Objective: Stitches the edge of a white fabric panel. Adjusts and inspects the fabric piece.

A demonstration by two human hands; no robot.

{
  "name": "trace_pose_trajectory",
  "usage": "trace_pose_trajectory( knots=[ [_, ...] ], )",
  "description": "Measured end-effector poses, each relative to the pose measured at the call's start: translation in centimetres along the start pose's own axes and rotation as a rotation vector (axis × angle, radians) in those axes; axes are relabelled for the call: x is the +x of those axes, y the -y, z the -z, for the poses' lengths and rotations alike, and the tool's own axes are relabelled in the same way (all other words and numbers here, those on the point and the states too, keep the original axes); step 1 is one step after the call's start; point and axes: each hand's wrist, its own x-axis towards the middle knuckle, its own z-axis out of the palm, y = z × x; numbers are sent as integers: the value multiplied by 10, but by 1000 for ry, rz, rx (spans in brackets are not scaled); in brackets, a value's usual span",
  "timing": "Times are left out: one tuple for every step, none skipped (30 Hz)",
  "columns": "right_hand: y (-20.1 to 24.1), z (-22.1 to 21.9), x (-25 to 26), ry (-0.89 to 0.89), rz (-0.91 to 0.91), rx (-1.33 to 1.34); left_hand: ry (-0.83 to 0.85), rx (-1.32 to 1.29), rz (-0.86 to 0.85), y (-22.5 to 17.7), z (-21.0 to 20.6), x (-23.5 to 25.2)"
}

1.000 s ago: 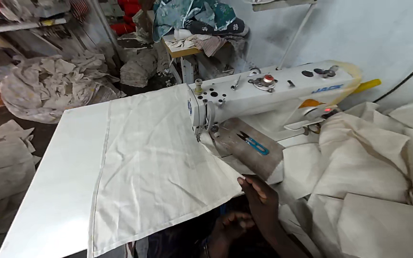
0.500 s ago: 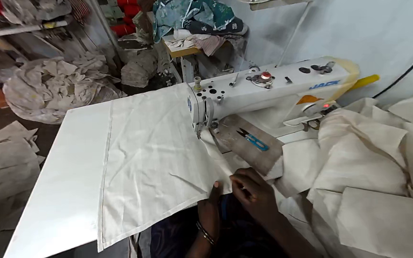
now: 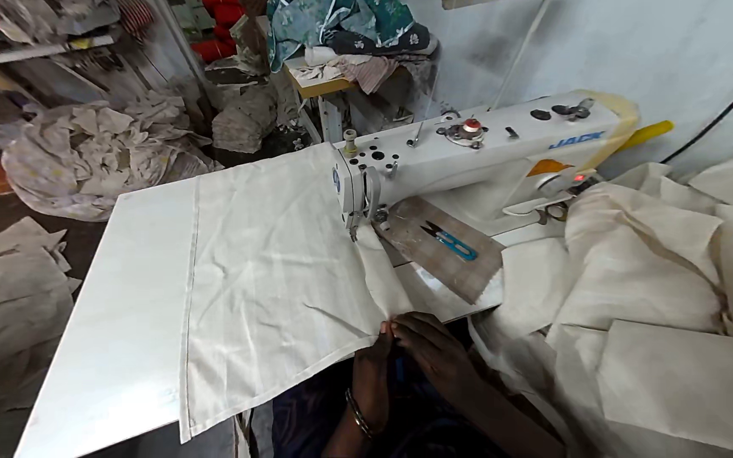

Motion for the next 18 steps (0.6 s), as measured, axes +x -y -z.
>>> trace_pose_trajectory(
  knots=[
    [-4,-1,-1,-3,17,-12,39,15,35,2,2,-2],
    [-7,-2,-2,8,33,-46,85,57,89,3,5,-4],
    [-11,-3,-4,25,56,-98,142,149,161,0,9,-8],
    [-15,-4,-7,57,75,-141,231,266,238,-4,14,-11],
    [-19,-5,-12,101,78,-168,326,375,305,-10,19,-12],
    [-24,-7,-20,149,66,-179,381,453,328,-15,24,-11],
    [-28,-10,-27,190,50,-154,365,506,277,-20,26,-7],
    [-31,-14,-32,208,37,-126,295,580,159,-25,26,0],
    [-33,-18,-35,196,28,-114,199,702,-3,-28,25,14],
    [-31,-21,-34,187,13,-112,109,863,-164,-31,26,34],
    [-29,-22,-33,182,0,-115,40,1036,-296,-33,27,58],
    [-26,-23,-32,178,-15,-113,-22,1185,-390,-31,28,83],
    [-25,-24,-31,178,-22,-121,-72,1313,-443,-28,28,106],
    [-26,-24,-31,176,-20,-133,-84,1455,-425,-28,25,121],
    [-27,-24,-32,173,-18,-145,-42,1593,-339,-32,18,127],
    [-28,-23,-33,169,-18,-155,45,1721,-240,-32,10,124],
    [-28,-21,-35,174,-23,-164,169,1827,-179,-28,2,111],
    [-29,-19,-36,176,-28,-169,289,1887,-200,-21,-1,89]
  ],
)
